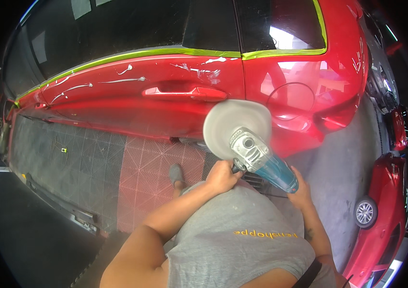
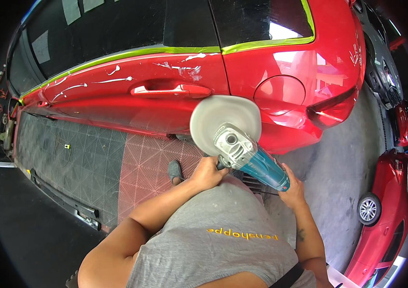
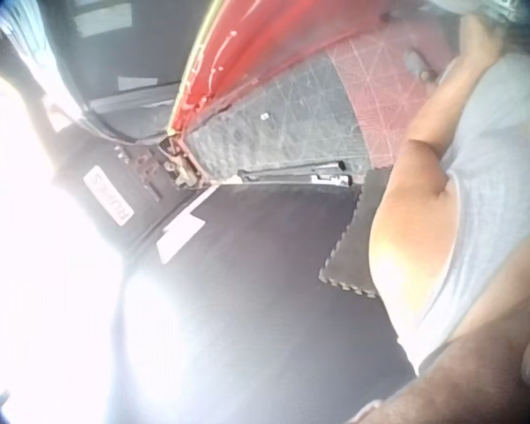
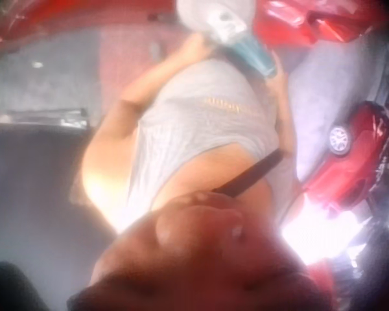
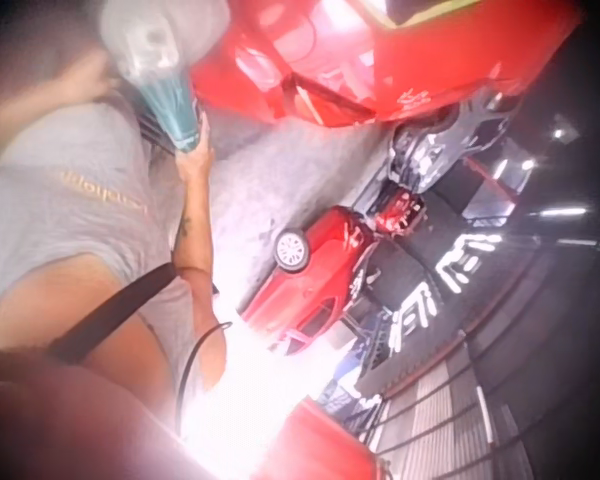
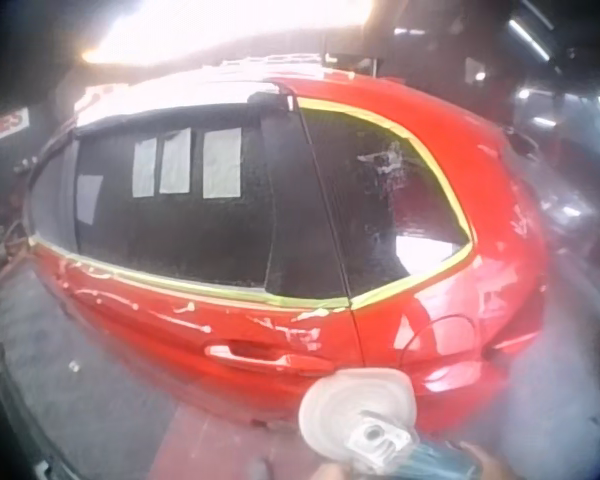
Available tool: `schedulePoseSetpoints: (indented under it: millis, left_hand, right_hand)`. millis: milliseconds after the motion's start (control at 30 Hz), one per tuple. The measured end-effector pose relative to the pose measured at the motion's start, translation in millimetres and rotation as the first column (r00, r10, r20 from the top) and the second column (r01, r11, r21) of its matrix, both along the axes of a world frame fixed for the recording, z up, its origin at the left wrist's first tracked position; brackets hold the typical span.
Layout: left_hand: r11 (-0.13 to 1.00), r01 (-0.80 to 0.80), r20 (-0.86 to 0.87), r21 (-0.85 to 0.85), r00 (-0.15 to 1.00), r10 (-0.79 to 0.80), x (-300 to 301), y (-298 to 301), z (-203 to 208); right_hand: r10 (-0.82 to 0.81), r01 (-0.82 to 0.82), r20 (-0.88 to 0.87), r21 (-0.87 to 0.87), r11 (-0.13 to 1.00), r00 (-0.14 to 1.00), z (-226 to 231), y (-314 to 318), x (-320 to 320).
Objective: The person uses a teal electric polisher with a white pad to buff the red paint on the side of a car. They move the tool in circular and sweeping motions along the door panel and rear quarter panel, working around the door handle and fuel cap. The car is masked with yellow tape along the window edges.
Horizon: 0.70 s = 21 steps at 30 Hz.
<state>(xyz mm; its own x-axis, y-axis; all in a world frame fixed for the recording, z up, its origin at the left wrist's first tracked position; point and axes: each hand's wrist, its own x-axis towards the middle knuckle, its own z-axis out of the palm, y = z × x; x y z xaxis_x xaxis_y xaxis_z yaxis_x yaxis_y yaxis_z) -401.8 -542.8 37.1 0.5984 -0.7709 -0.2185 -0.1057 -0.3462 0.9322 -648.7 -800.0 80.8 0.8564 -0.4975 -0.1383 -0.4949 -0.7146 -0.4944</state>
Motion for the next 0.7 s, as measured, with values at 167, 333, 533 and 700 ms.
schedulePoseSetpoints:
  millis: [167,333,533,700]
  left_hand:
    - [1.0,0.027,0.183,-0.001,0.983,-0.026,-3,-11,-13]
    - [0.995,0.019,0.154,0.093,0.987,-0.033,4,3,6]
    - [0.984,-0.037,0.204,0.174,0.979,0.0,14,36,-3]
    - [0.98,-0.13,0.304,0.153,0.949,0.078,33,66,-14]
  right_hand:
    - [-0.04,0.042,0.055,-0.034,0.999,0.998,-32,-3,-18]
    - [-0.002,0.003,0.094,-0.012,1.0,0.996,-47,5,-9]
    - [0.046,-0.046,0.102,0.004,0.999,0.994,-76,23,26]
    - [0.076,-0.08,0.144,0.026,0.996,0.987,-116,39,62]
